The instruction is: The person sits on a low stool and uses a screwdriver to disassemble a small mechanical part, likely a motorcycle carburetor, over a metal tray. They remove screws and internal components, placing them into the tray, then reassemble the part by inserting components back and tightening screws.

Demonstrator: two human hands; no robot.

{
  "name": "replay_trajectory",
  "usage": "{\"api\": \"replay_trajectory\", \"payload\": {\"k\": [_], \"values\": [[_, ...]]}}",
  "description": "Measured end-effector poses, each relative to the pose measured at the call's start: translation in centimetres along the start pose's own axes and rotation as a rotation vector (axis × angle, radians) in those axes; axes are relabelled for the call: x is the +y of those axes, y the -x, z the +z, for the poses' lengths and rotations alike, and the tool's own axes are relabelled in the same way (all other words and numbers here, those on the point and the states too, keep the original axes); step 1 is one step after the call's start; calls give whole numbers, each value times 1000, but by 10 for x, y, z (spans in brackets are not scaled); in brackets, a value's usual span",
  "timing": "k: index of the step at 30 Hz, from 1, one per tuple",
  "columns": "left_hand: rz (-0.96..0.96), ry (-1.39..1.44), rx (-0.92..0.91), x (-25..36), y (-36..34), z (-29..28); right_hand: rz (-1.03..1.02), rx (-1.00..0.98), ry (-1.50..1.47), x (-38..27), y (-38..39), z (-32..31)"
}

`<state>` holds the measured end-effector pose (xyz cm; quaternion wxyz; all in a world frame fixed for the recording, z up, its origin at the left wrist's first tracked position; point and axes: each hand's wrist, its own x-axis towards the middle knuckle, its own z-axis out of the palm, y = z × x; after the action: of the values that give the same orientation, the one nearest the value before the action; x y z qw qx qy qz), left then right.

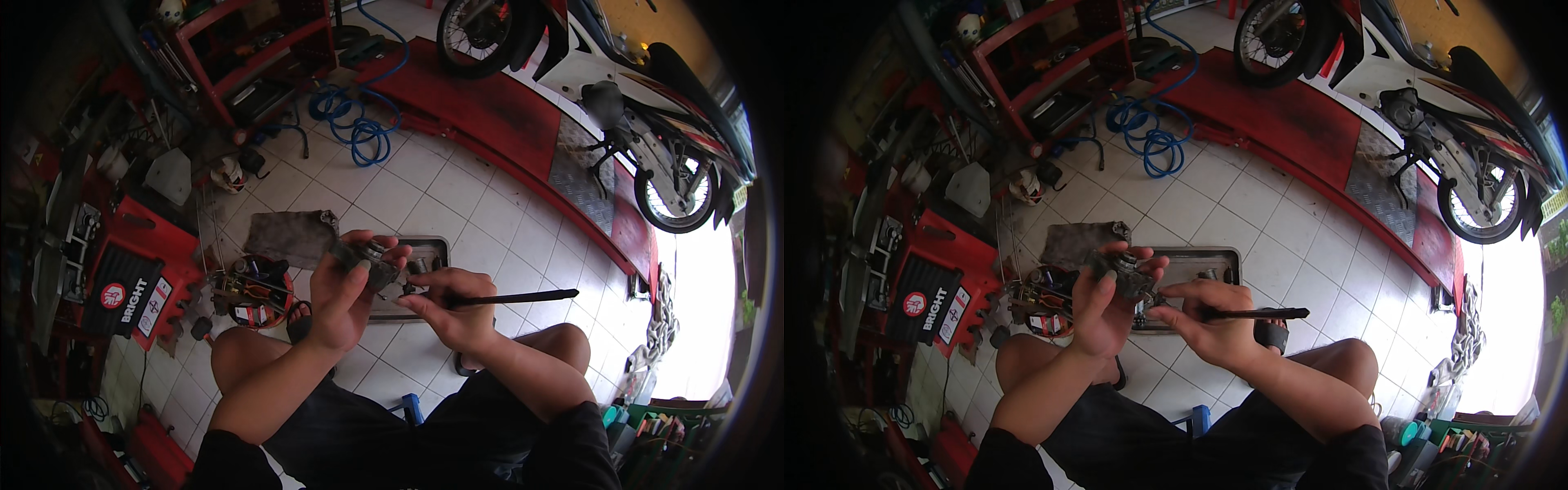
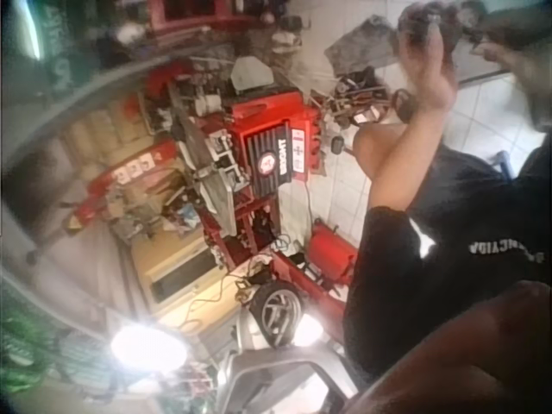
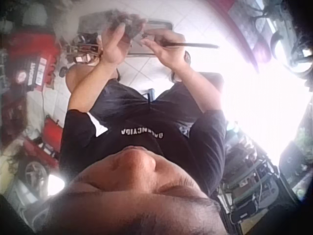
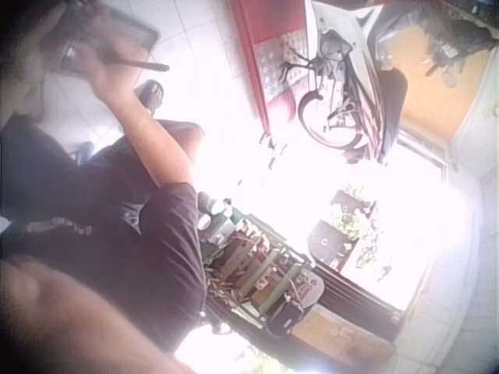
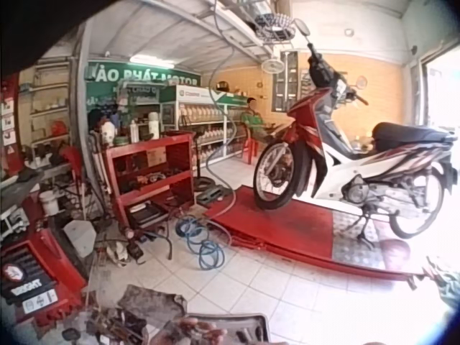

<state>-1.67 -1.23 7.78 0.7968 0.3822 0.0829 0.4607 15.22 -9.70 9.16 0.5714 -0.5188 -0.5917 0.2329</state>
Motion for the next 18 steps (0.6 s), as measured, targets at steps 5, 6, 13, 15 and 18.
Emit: {"api": "replay_trajectory", "payload": {"k": [5, 6, 13, 15, 18], "values": [[8, -41, 38, -1, 0, 0, 19, 20, 24, 1, 0, 2], [11, -52, 41, -1, 0, 0, 13, 29, 41, 0, 0, 3], [15, -69, 53, -2, 0, 0, -16, 76, 137, -1, -1, 4], [19, -79, 59, -2, 0, 1, -21, 69, 144, -1, -1, 3], [29, -94, 63, -2, 0, 1, -50, 66, 163, 0, -2, 3]]}}
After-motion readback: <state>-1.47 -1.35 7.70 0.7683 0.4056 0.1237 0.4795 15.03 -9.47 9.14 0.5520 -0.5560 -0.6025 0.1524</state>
